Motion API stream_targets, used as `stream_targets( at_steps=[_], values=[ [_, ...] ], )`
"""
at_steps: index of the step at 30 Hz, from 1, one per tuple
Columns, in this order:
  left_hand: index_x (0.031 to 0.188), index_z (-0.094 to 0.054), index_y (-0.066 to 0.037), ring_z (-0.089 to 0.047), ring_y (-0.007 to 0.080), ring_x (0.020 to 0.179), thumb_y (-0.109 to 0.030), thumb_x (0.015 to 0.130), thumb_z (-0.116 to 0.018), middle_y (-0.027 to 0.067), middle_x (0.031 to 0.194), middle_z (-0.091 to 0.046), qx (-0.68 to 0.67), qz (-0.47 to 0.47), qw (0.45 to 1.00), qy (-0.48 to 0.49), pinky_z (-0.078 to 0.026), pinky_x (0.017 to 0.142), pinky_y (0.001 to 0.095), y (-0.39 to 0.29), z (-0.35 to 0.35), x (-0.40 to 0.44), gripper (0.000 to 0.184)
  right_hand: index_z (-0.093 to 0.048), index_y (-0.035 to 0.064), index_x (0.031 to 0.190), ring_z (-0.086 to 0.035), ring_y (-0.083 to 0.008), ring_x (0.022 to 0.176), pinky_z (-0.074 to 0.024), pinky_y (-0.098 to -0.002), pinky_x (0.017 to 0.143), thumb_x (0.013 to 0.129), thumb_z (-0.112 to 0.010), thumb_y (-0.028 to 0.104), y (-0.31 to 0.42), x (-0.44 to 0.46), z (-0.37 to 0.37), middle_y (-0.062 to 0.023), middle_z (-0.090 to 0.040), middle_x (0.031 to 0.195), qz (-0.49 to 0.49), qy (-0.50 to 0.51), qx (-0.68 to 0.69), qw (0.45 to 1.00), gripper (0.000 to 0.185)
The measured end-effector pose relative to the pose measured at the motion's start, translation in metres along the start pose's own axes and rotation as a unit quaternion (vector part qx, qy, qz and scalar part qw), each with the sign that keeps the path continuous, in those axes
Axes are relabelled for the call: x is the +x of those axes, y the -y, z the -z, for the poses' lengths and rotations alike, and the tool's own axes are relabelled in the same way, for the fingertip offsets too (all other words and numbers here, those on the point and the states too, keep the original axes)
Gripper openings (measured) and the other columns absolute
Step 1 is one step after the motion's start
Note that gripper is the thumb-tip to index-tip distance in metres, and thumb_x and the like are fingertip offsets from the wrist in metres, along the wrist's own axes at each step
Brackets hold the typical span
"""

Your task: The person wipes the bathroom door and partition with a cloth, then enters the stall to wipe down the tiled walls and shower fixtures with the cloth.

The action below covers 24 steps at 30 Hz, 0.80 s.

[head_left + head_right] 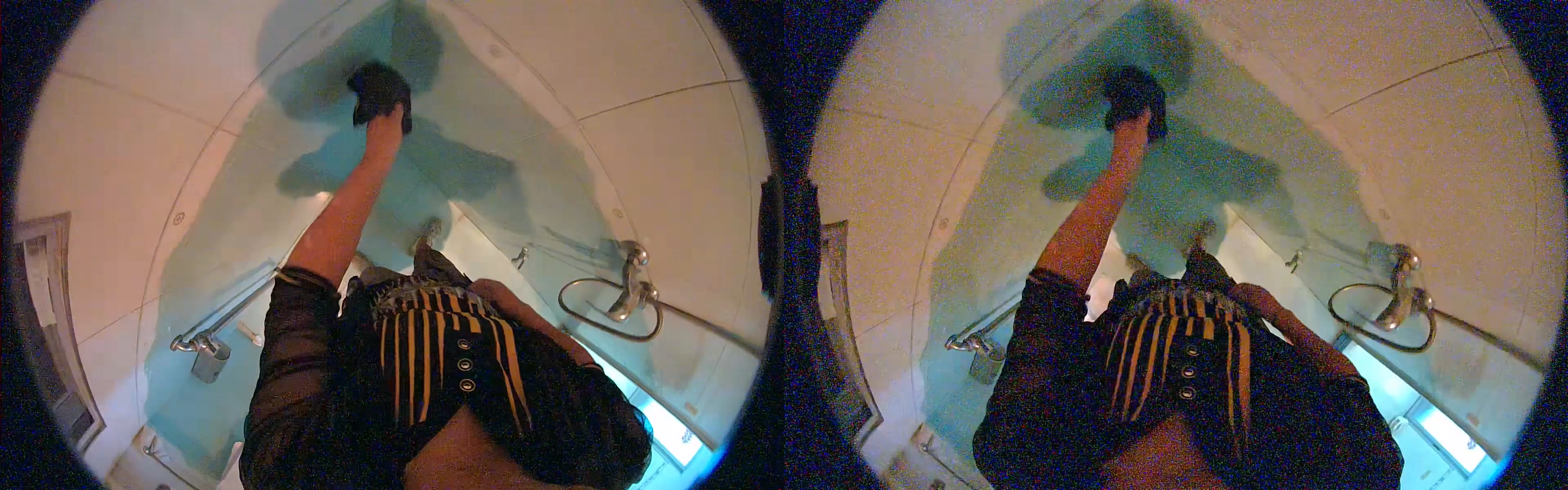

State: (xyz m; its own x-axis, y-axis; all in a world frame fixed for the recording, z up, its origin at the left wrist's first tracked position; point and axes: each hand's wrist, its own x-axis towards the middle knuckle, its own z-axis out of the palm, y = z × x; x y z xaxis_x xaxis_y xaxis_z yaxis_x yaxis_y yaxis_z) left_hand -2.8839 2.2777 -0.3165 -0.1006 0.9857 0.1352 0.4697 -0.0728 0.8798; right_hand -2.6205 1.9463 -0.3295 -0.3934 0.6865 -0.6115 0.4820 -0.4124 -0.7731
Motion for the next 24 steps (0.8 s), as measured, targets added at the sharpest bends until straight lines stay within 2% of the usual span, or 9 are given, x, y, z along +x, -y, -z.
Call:
stream_targets(
  at_steps=[5,7,8,12,17,20,22,23,24],
  values=[
    [0.103,-0.053,0.01,-0.052,0.0367,0.091,-0.047,0.086,-0.043,0.0248,0.101,-0.056,-0.186,0.201,0.96,0.048,-0.039,0.085,0.0368,-0.12,-0.034,0.082,0.06,-0.059,0.0055,0.1,-0.055,-0.0288,0.095,-0.0436,-0.0336,0.083,0.084,-0.046,0.024,-0.034,-0.009,0.042,-0.0136,-0.059,0.101,0.006,-0.013,-0.026,1.0,0.028],
    [0.108,-0.05,0.01,-0.049,0.0316,0.099,-0.048,0.086,-0.045,0.0205,0.112,-0.052,-0.431,0.068,0.874,-0.215,-0.035,0.09,0.0344,-0.112,-0.096,0.11,0.062,-0.058,0.0036,0.101,-0.054,-0.0216,0.094,-0.0424,-0.0298,0.083,0.085,-0.049,0.018,-0.021,-0.013,0.058,-0.0097,-0.058,0.1,-0.032,-0.024,-0.035,0.999,0.023],
    [0.108,-0.05,0.01,-0.049,0.0316,0.099,-0.048,0.086,-0.045,0.0205,0.112,-0.052,-0.427,0.069,0.874,-0.219,-0.035,0.09,0.0344,-0.098,-0.112,0.111,0.062,-0.057,0.0017,0.101,-0.052,-0.0145,0.093,-0.0412,-0.026,0.083,0.086,-0.051,0.012,-0.013,-0.016,0.068,-0.0058,-0.057,0.098,-0.069,-0.037,-0.045,0.996,0.019],
    [0.121,-0.041,0.005,-0.045,0.0284,0.108,-0.048,0.087,-0.045,0.0151,0.122,-0.046,-0.414,0.21,0.858,-0.223,-0.032,0.095,0.0329,-0.059,-0.139,0.093,0.063,-0.059,0.0055,0.098,-0.055,-0.0264,0.097,-0.0409,-0.0323,0.087,0.087,-0.044,0.025,-0.023,-0.036,0.079,-0.0122,-0.058,0.101,-0.055,-0.084,0.049,0.994,0.027],
    [0.124,-0.04,-0.004,-0.043,0.028,0.112,-0.051,0.088,-0.038,0.0091,0.124,-0.046,-0.589,0.353,0.723,-0.077,-0.029,0.099,0.0409,0.038,-0.176,0.061,0.059,-0.056,0.0026,0.104,-0.051,-0.0199,0.098,-0.0377,-0.0309,0.089,0.087,-0.048,0.025,-0.059,-0.04,0.08,-0.0101,-0.055,0.104,-0.065,-0.041,0.038,0.996,0.029],
    [0.125,-0.04,-0.007,-0.041,0.0285,0.113,-0.05,0.088,-0.036,0.0084,0.124,-0.045,-0.582,0.391,0.712,-0.045,-0.027,0.099,0.0427,0.01,-0.169,0.047,0.057,-0.053,0.0007,0.108,-0.05,-0.0159,0.099,-0.0357,-0.0299,0.091,0.087,-0.051,0.025,-0.067,-0.047,0.072,-0.0089,-0.054,0.106,-0.044,-0.026,0.02,0.998,0.032],
    [0.125,-0.039,-0.008,-0.041,0.0285,0.113,-0.051,0.088,-0.037,0.0083,0.125,-0.043,-0.617,0.343,0.707,-0.032,-0.027,0.1,0.0426,0.005,-0.164,0.054,0.058,-0.053,-0.0009,0.107,-0.05,-0.0147,0.098,-0.0361,-0.0283,0.09,0.087,-0.051,0.031,-0.03,-0.04,0.079,-0.0078,-0.055,0.104,-0.058,-0.07,0.242,0.966,0.038],
    [0.126,-0.039,-0.008,-0.04,0.0285,0.114,-0.052,0.087,-0.038,0.0083,0.126,-0.042,-0.651,0.292,0.701,-0.024,-0.027,0.1,0.0425,0.002,-0.159,0.059,0.058,-0.054,-0.0009,0.105,-0.05,-0.0141,0.096,-0.0373,-0.0262,0.088,0.088,-0.049,0.028,0.004,-0.033,0.08,-0.0075,-0.056,0.101,-0.13,-0.06,0.042,0.989,0.034],
    [0.127,-0.038,-0.009,-0.04,0.0282,0.113,-0.053,0.087,-0.039,0.0081,0.126,-0.042,-0.629,0.272,0.725,-0.061,-0.027,0.1,0.0424,-0.009,-0.149,0.072,0.059,-0.054,-0.0009,0.105,-0.05,-0.0141,0.096,-0.0373,-0.0262,0.088,0.088,-0.049,0.028,0.002,-0.028,0.078,-0.0075,-0.056,0.101,-0.134,-0.064,0.047,0.988,0.034]
  ],
)
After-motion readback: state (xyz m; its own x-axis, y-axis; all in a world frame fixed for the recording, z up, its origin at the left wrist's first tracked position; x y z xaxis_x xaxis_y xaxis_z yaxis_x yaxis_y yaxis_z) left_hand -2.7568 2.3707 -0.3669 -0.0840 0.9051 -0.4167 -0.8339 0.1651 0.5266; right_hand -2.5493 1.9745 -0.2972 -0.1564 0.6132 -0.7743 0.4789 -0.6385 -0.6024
